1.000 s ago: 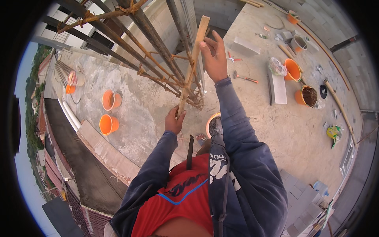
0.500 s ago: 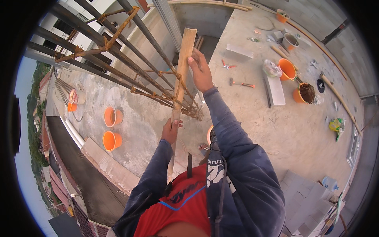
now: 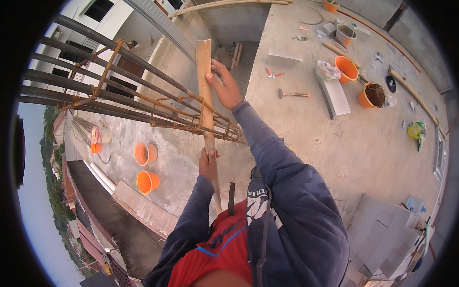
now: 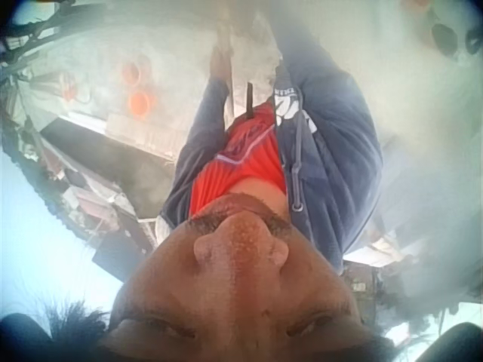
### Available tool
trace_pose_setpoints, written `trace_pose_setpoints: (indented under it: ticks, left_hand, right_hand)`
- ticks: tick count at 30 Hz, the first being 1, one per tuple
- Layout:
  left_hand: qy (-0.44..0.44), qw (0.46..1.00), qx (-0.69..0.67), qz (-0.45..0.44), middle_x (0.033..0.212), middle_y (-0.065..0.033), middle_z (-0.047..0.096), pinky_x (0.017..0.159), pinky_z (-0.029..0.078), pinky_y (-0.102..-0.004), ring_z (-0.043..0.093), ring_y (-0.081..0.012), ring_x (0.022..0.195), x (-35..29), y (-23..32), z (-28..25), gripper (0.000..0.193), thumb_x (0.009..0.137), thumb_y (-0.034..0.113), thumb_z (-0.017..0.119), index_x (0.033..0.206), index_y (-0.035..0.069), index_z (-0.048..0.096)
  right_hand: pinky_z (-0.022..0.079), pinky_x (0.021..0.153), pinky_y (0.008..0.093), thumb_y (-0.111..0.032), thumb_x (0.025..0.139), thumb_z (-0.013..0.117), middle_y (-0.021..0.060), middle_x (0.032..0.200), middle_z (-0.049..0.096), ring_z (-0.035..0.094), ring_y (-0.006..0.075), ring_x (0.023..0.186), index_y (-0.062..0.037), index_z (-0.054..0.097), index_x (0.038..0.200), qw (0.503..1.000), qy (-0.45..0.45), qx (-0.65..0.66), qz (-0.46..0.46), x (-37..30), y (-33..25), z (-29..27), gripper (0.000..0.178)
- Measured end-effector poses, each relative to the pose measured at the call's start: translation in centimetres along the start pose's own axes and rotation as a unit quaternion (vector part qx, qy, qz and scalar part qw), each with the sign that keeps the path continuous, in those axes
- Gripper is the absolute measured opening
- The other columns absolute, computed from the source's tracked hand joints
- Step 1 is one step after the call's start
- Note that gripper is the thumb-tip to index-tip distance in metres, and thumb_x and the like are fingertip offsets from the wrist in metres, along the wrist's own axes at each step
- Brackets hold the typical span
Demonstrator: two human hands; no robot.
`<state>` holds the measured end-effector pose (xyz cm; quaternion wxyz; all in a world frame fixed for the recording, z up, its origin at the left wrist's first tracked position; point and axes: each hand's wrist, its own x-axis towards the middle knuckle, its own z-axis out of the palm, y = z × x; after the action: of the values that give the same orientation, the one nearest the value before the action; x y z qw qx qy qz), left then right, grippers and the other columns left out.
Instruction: The person assembles a scaffolding structure on a rooftop by positioning wooden planks against vertical metal poles and securing them with wire. They use pliers to twist and tighten the wire around the wood and poles, then use a spirit level to check alignment.
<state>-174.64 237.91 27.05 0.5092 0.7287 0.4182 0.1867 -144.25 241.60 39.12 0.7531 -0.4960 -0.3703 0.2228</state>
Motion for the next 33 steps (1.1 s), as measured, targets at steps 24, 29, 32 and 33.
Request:
trace_pose_setpoints:
  ticks: [24,29,32,33]
  left_hand:
    - [-0.036,0.993,0.108,-0.016,0.111,-0.0252,0.073,0.09,0.053,-0.048,0.07,-0.0435,0.106,-0.6,-0.3,-0.9,0.038,0.109,0.031,0.053,0.133,0.003,0.059]
    - [-0.056,0.996,0.073,-0.014,0.113,-0.015,0.076,0.092,0.055,-0.0392,0.075,-0.0261,0.104,-0.6,-0.9,-1.7,0.048,0.112,0.043,0.045,0.126,0.001,0.061]
    - [-0.059,0.997,0.057,-0.012,0.115,-0.015,0.076,0.093,0.055,-0.0388,0.074,-0.0258,0.105,-0.5,-1.1,-1.7,0.048,0.113,0.043,0.044,0.128,0.0,0.06]
    - [-0.055,0.997,0.059,-0.009,0.115,-0.015,0.076,0.093,0.055,-0.0388,0.074,-0.0261,0.105,-0.3,-1.1,-1.7,0.048,0.113,0.043,0.044,0.128,0.0,0.06]
  right_hand:
    - [0.039,0.118,0.0389,-0.034,0.109,0.06,0.0166,0.152,0.055,0.05,0.0241,0.141,0.0009,0.043,0.155,0.997,-0.065,0.002,0.045,1.5,-1.4,-1.6,0.06]
    - [0.041,0.116,0.0378,-0.032,0.109,0.06,0.0149,0.149,0.057,0.052,0.023,0.138,0.0008,0.044,0.154,0.997,-0.075,0.006,0.037,1.2,-0.8,-1.2,0.058]
    - [0.041,0.116,0.0375,-0.031,0.11,0.06,0.0146,0.148,0.057,0.053,0.0226,0.138,0.0006,0.044,0.154,0.997,-0.069,0.024,0.036,1.2,-0.7,-1.0,0.057]
    - [0.041,0.116,0.0374,-0.031,0.11,0.06,0.0147,0.148,0.057,0.053,0.0225,0.137,0.0006,0.045,0.154,0.997,-0.068,0.033,0.036,1.2,-0.7,-0.9,0.056]
